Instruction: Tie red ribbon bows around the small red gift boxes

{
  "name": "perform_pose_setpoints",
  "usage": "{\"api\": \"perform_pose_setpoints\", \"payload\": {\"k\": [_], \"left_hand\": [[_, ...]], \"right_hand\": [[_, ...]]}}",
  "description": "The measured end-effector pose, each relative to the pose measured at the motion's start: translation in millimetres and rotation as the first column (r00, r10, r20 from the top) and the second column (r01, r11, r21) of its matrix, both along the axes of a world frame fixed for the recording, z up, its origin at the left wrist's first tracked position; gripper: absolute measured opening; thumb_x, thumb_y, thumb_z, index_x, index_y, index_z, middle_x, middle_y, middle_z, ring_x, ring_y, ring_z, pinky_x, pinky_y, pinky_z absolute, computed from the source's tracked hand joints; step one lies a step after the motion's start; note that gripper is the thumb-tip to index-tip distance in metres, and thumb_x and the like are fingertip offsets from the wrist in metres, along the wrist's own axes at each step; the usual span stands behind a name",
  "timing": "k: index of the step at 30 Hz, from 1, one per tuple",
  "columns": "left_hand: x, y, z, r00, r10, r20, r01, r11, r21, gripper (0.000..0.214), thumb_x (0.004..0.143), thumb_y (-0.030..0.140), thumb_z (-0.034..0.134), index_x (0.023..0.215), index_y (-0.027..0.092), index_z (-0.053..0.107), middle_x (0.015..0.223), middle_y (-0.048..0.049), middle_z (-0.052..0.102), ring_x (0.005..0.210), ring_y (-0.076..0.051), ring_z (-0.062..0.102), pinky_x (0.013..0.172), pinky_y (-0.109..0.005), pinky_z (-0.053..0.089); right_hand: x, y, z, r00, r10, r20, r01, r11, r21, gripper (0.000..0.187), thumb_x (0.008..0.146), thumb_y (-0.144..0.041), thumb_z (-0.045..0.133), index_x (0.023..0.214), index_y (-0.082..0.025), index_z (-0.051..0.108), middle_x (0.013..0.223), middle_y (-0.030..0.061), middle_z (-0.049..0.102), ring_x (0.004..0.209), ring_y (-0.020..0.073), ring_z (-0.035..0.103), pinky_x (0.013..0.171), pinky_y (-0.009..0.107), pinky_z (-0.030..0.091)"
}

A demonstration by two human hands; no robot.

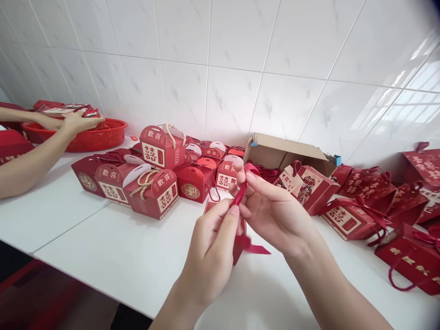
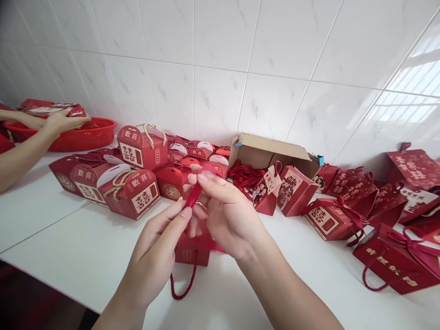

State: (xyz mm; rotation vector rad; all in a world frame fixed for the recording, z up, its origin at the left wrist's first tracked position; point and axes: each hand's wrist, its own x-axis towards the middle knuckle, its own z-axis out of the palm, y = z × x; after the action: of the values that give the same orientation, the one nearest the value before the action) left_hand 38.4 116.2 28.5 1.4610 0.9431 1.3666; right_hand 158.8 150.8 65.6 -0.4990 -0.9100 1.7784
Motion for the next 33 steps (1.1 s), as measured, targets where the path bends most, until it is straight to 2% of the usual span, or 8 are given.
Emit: {"api": "perform_pose_setpoints", "payload": {"k": [4, 7, 10, 13, 18, 24, 29, 33], "left_hand": [[5.1, -0.9, 1.4, 0.999, 0.052, 0.007, -0.052, 0.998, -0.048, 0.016, 0.092, 0.037, 0.045, 0.093, 0.022, 0.051, 0.049, 0.0095, 0.029, 0.041, -0.007, 0.029, 0.039, -0.019, 0.026], [7.5, -1.4, 4.3, 0.987, 0.158, -0.004, -0.158, 0.987, -0.022, 0.019, 0.089, 0.039, 0.051, 0.101, 0.024, 0.050, 0.048, 0.0107, 0.034, 0.040, -0.007, 0.028, 0.040, -0.018, 0.027], [6.1, 1.0, 4.9, 0.958, 0.283, -0.055, -0.277, 0.957, 0.089, 0.020, 0.085, 0.040, 0.059, 0.095, 0.023, 0.053, 0.056, 0.0072, 0.048, 0.047, -0.008, 0.042, 0.046, -0.019, 0.036], [2.0, 5.2, 2.7, 0.933, 0.327, -0.150, -0.287, 0.928, 0.239, 0.018, 0.085, 0.038, 0.060, 0.092, 0.022, 0.057, 0.073, 0.0015, 0.059, 0.067, -0.013, 0.056, 0.060, -0.023, 0.046], [-0.8, 7.0, -3.0, 0.896, 0.338, -0.287, -0.218, 0.899, 0.379, 0.032, 0.093, 0.033, 0.048, 0.064, 0.019, 0.051, 0.060, 0.0016, 0.046, 0.059, -0.013, 0.045, 0.056, -0.025, 0.039], [4.7, 2.6, -5.7, 0.936, 0.197, -0.292, -0.092, 0.937, 0.336, 0.038, 0.094, 0.031, 0.044, 0.058, 0.019, 0.045, 0.064, -0.0003, 0.050, 0.064, -0.014, 0.049, 0.061, -0.026, 0.040], [7.5, 0.9, -5.3, 0.946, 0.129, -0.299, -0.028, 0.947, 0.320, 0.037, 0.095, 0.031, 0.042, 0.062, 0.018, 0.053, 0.061, 0.0003, 0.050, 0.060, -0.013, 0.047, 0.058, -0.026, 0.039], [6.8, -2.0, -6.3, 0.964, -0.003, -0.267, 0.062, 0.975, 0.213, 0.036, 0.095, 0.035, 0.043, 0.069, 0.019, 0.059, 0.056, 0.0032, 0.043, 0.053, -0.011, 0.044, 0.052, -0.023, 0.036]], "right_hand": [[-1.6, 2.9, -1.0, 0.994, -0.052, -0.100, 0.048, 0.998, -0.045, 0.005, 0.078, -0.024, 0.072, 0.083, -0.025, 0.069, 0.076, -0.0062, 0.066, 0.072, 0.0096, 0.058, 0.065, 0.024, 0.042], [-3.3, 3.2, -2.4, 0.992, -0.072, -0.099, 0.069, 0.997, -0.037, 0.010, 0.077, -0.029, 0.074, 0.073, -0.023, 0.068, 0.073, -0.0056, 0.064, 0.072, 0.0098, 0.058, 0.070, 0.025, 0.043], [-6.9, 1.3, -5.2, 0.990, -0.126, -0.067, 0.125, 0.992, -0.016, 0.016, 0.072, -0.032, 0.079, 0.067, -0.022, 0.067, 0.073, -0.0044, 0.063, 0.072, 0.0107, 0.056, 0.069, 0.025, 0.042], [-12.7, -3.1, -8.1, 0.990, -0.142, -0.003, 0.142, 0.990, -0.003, 0.019, 0.069, -0.036, 0.081, 0.065, -0.022, 0.068, 0.073, -0.0024, 0.063, 0.072, 0.0127, 0.054, 0.069, 0.027, 0.042], [-17.8, -8.5, -10.4, 0.984, -0.158, 0.085, 0.154, 0.987, 0.051, 0.020, 0.068, -0.040, 0.081, 0.068, -0.022, 0.072, 0.064, -0.0025, 0.060, 0.061, 0.0113, 0.049, 0.060, 0.027, 0.038], [-8.8, 0.1, -9.1, 0.966, -0.248, 0.067, 0.244, 0.968, 0.067, 0.018, 0.068, -0.037, 0.082, 0.076, -0.024, 0.073, 0.071, -0.0025, 0.064, 0.062, 0.0113, 0.052, 0.056, 0.026, 0.038], [-3.3, 10.2, -7.2, 0.936, -0.351, 0.004, 0.349, 0.932, 0.097, 0.014, 0.068, -0.034, 0.082, 0.070, -0.024, 0.071, 0.082, -0.0007, 0.068, 0.079, 0.0157, 0.058, 0.071, 0.029, 0.045], [1.7, 16.9, -7.3, 0.920, -0.392, -0.024, 0.391, 0.910, 0.139, 0.012, 0.069, -0.033, 0.081, 0.069, -0.025, 0.072, 0.083, -0.0018, 0.069, 0.086, 0.0154, 0.059, 0.082, 0.030, 0.045]]}}
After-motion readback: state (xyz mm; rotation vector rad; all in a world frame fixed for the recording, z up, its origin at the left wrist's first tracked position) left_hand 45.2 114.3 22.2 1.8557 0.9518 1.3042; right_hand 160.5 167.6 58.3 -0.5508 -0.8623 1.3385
